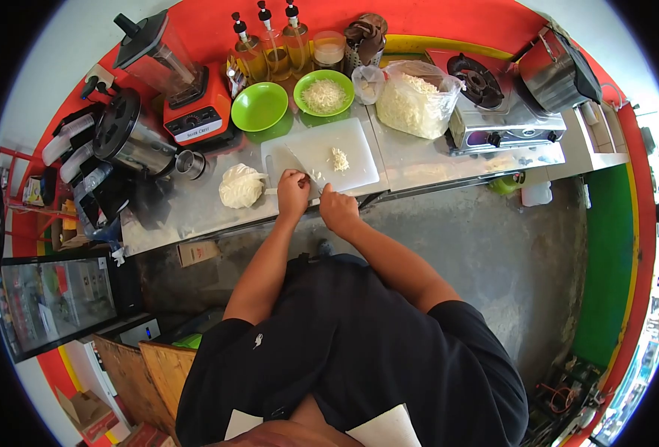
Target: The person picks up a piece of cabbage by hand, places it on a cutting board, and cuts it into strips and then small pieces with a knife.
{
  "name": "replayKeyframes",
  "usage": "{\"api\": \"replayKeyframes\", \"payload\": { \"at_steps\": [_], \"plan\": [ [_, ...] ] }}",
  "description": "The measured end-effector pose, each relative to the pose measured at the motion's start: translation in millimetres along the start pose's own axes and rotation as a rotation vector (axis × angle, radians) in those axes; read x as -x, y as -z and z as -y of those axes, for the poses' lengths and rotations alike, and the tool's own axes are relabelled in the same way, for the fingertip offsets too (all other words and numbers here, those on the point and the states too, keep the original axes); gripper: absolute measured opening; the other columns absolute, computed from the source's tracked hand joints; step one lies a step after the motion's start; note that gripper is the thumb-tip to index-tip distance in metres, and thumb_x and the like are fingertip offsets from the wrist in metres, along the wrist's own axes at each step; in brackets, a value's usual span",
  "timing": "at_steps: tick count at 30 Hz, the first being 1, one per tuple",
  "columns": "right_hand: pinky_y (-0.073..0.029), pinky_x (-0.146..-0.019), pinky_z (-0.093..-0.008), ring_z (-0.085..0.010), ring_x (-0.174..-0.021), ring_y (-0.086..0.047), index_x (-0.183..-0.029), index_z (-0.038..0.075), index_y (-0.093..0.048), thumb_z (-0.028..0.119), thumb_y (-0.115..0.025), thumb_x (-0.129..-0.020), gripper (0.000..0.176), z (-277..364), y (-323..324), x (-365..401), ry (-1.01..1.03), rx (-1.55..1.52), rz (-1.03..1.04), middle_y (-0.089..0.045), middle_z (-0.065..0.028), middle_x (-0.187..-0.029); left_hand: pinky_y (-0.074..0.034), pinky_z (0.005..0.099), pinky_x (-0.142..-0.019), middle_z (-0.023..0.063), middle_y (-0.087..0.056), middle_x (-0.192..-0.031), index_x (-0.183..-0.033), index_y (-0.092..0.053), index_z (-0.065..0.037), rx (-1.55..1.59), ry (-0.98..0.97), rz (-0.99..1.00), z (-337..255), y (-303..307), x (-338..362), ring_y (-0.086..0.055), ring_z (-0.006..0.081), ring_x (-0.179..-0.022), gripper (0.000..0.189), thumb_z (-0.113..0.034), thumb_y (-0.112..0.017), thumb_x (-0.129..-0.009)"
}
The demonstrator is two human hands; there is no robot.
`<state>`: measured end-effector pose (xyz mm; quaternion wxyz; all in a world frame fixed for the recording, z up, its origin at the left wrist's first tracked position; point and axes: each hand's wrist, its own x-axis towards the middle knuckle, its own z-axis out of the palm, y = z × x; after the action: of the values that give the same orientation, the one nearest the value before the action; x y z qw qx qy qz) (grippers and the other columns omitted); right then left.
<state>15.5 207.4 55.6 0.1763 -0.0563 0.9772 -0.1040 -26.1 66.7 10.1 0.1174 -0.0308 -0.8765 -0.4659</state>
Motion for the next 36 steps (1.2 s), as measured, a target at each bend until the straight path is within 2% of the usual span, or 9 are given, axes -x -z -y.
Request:
{"api": "replayKeyframes", "payload": {
  "at_steps": [1,7,13,18,25,27,31,35,36],
  "plan": [
    [-0.058,-0.077,-0.0475,-0.0365,-0.088,-0.074,-0.105,0.002,-0.049,0.031,-0.049,-0.105,0.029,0,2,-4,0.005,0.011,0.013,-0.073,-0.0224,-0.091,-0.057,0.0361,-0.073,0.0153,-0.065,-0.097,-0.09,-0.071,0.004,-0.002,-0.004,0.002,1,0,1,-0.069,0.0299,-0.079,0.01,0.001,-0.069,-0.081],
    [-0.057,-0.079,-0.0473,-0.0368,-0.09,-0.074,-0.106,0.001,-0.05,0.03,-0.05,-0.104,0.029,6,9,4,-0.006,-0.006,0.048,-0.073,-0.0217,-0.092,-0.055,0.0382,-0.074,0.0156,-0.064,-0.094,-0.089,-0.07,0.003,0.0,0.008,0.024,3,-2,2,-0.067,0.0322,-0.083,0.008,0.002,-0.067,-0.081],
    [-0.057,-0.08,-0.0469,-0.0375,-0.092,-0.074,-0.107,0.001,-0.05,0.031,-0.05,-0.104,0.03,7,11,-4,0.012,-0.028,0.046,-0.073,-0.0224,-0.094,-0.058,0.0354,-0.074,0.0154,-0.065,-0.097,-0.092,-0.069,0.005,0.023,0.006,0.006,4,-2,4,-0.07,0.0288,-0.079,0.01,0.001,-0.069,-0.082],
    [-0.057,-0.082,-0.0469,-0.0376,-0.095,-0.073,-0.108,0.001,-0.049,0.03,-0.052,-0.103,0.03,7,28,-4,0.028,0.017,0.11,-0.073,-0.0246,-0.099,-0.055,0.0386,-0.074,0.016,-0.062,-0.097,-0.091,-0.069,0.003,0.135,0.026,0.0,6,-3,4,-0.067,0.0322,-0.081,0.01,0.002,-0.067,-0.081],
    [-0.056,-0.085,-0.0479,-0.0381,-0.099,-0.072,-0.11,0.0,-0.048,0.029,-0.052,-0.103,0.029,8,11,6,-0.021,0.003,0.177,-0.072,-0.0255,-0.101,-0.053,0.0393,-0.074,0.0147,-0.056,-0.099,-0.087,-0.069,0.003,0.054,-0.014,-0.072,8,-5,7,-0.063,0.0326,-0.084,0.007,0.003,-0.069,-0.08],
    [-0.056,-0.086,-0.0485,-0.0385,-0.099,-0.072,-0.11,0.0,-0.048,0.029,-0.051,-0.104,0.029,7,12,0,-0.015,-0.007,0.174,-0.072,-0.0255,-0.101,-0.056,0.0359,-0.072,0.0135,-0.057,-0.098,-0.091,-0.07,0.003,-0.05,-0.092,-0.086,9,-2,7,-0.066,0.0302,-0.082,0.01,0.0,-0.07,-0.081],
    [-0.055,-0.087,-0.0494,-0.0391,-0.099,-0.072,-0.11,0.0,-0.047,0.029,-0.049,-0.104,0.03,6,21,-4,0.033,0.019,0.154,-0.072,-0.0255,-0.101,-0.055,0.0379,-0.074,0.0147,-0.058,-0.097,-0.09,-0.07,0.003,-0.01,-0.063,-0.034,10,-2,8,-0.064,0.0313,-0.085,0.009,-0.003,-0.069,-0.083],
    [-0.055,-0.087,-0.0497,-0.0401,-0.099,-0.071,-0.11,0.0,-0.048,0.03,-0.049,-0.105,0.03,7,19,11,0.001,0.022,0.185,-0.072,-0.0258,-0.101,-0.053,0.0392,-0.079,0.0124,-0.063,-0.098,-0.094,-0.071,0.001,-0.112,-0.183,-0.056,7,1,14,-0.063,0.032,-0.092,0.011,-0.005,-0.067,-0.085],
    [-0.057,-0.085,-0.0468,-0.0379,-0.098,-0.073,-0.109,-0.001,-0.048,0.02,-0.055,-0.098,0.025,7,14,14,-0.007,0.004,0.155,-0.072,-0.0254,-0.099,-0.052,0.0398,-0.081,0.0111,-0.066,-0.099,-0.096,-0.071,0.0,-0.186,-0.253,-0.068,7,2,16,-0.063,0.0321,-0.094,0.012,-0.005,-0.067,-0.086]
  ]
}}
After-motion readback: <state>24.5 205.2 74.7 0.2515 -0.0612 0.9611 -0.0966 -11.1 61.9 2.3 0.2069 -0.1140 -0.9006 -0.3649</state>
